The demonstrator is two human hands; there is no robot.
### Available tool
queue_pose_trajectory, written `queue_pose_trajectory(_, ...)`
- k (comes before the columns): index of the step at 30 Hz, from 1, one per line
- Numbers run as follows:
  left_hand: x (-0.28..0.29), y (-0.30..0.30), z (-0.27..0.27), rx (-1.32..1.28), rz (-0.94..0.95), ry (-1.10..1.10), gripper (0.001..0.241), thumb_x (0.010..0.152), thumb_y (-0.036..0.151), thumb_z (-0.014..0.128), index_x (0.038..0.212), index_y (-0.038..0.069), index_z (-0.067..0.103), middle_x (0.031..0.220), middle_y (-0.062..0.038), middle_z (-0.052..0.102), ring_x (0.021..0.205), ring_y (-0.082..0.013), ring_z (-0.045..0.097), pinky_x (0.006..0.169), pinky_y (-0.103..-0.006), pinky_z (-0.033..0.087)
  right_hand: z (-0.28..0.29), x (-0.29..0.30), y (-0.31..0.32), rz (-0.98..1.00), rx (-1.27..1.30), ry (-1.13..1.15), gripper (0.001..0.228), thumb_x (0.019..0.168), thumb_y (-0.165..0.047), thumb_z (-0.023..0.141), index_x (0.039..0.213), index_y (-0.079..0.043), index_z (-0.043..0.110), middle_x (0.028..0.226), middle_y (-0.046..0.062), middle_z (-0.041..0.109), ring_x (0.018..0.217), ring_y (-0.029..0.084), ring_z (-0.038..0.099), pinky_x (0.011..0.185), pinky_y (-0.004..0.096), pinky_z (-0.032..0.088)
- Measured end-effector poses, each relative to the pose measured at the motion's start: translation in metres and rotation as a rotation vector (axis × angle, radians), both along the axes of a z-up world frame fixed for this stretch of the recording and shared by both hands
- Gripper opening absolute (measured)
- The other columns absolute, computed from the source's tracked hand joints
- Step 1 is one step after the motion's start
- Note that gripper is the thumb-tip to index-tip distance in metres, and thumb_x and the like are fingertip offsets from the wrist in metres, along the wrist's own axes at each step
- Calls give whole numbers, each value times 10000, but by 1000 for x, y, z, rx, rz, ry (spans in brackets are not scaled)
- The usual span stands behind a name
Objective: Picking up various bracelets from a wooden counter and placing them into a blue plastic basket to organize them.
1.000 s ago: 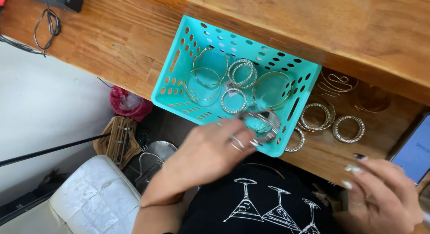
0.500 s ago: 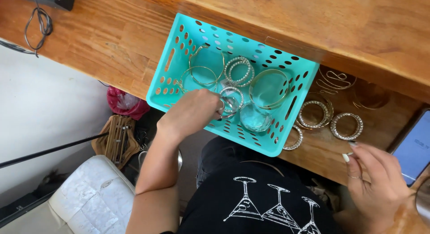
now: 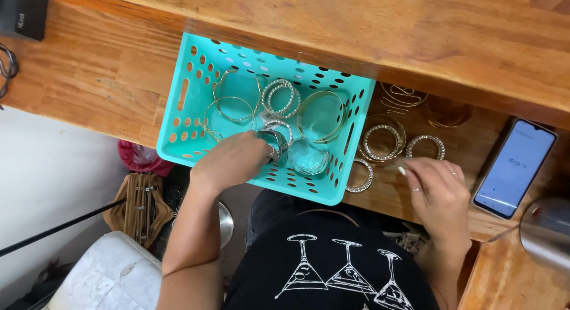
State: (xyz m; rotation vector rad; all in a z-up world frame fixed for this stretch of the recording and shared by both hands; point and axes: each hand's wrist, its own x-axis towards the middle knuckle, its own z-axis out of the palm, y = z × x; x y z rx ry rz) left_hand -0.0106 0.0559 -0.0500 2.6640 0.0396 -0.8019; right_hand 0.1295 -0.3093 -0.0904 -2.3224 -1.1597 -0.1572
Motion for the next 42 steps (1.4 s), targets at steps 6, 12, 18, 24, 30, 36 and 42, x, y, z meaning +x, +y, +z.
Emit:
queue_pose_trajectory(6,-3,-19,43,60,65,-276,146,954,138,660,983,68,785,844,-179,706,763,-331,737,655,-428,605,-21,14,25,-49,-102,-60,205,924,-43,764,1123,-91,778,1119,139,722,974,386,656,875,473,534)
queue_pose_trajectory(12,-11,-55,56,-197,180,-792,235,961,144,690,1187,101,736,868,-95,727,807,-274,702,649,-375,594,-40,21,14,23,-31,-47,46,928,-218,803,949,-188,776,989,11,749,863,298,694,800,396,558)
queue_pose_trajectory(18,12,-101,39,-351,61,-955,392,1054,161,643,1432,151,537,1287,-174,602,1082,-359,655,943,-461,565,2,-4,-24,-57,169,155,94,1015,-114,694,1041,-24,701,971,115,705,808,261,629,710,353,494)
queue_pose_trajectory(24,18,-119,28,-420,-155,-934,568,1140,385,573,1604,141,356,1588,-139,483,1269,-370,628,1095,-447,538,40,-20,-40,212,479,409,275,1001,-277,530,1064,-28,627,899,64,647,774,167,621,789,306,493)
queue_pose_trajectory(30,6,-82,67,-695,-305,-819,294,1098,293,511,1291,79,571,1122,-90,631,995,-328,595,932,-405,514,54,-26,-4,307,490,425,318,974,-333,549,1051,-40,646,989,131,690,826,218,674,779,314,535)
queue_pose_trajectory(36,-17,-9,89,-406,-83,-771,194,1009,241,658,1032,48,655,905,-94,612,848,-330,593,749,-434,465,54,-7,-1,296,389,287,536,1000,-220,605,1476,-36,442,1486,318,480,1035,347,714,1090,443,563)
queue_pose_trajectory(42,2,47,9,197,247,-442,237,916,237,804,807,59,691,798,-137,628,805,-401,661,606,-532,479,43,-5,-7,79,230,146,383,1046,-59,647,1399,61,562,1394,312,575,949,307,696,1056,425,507)
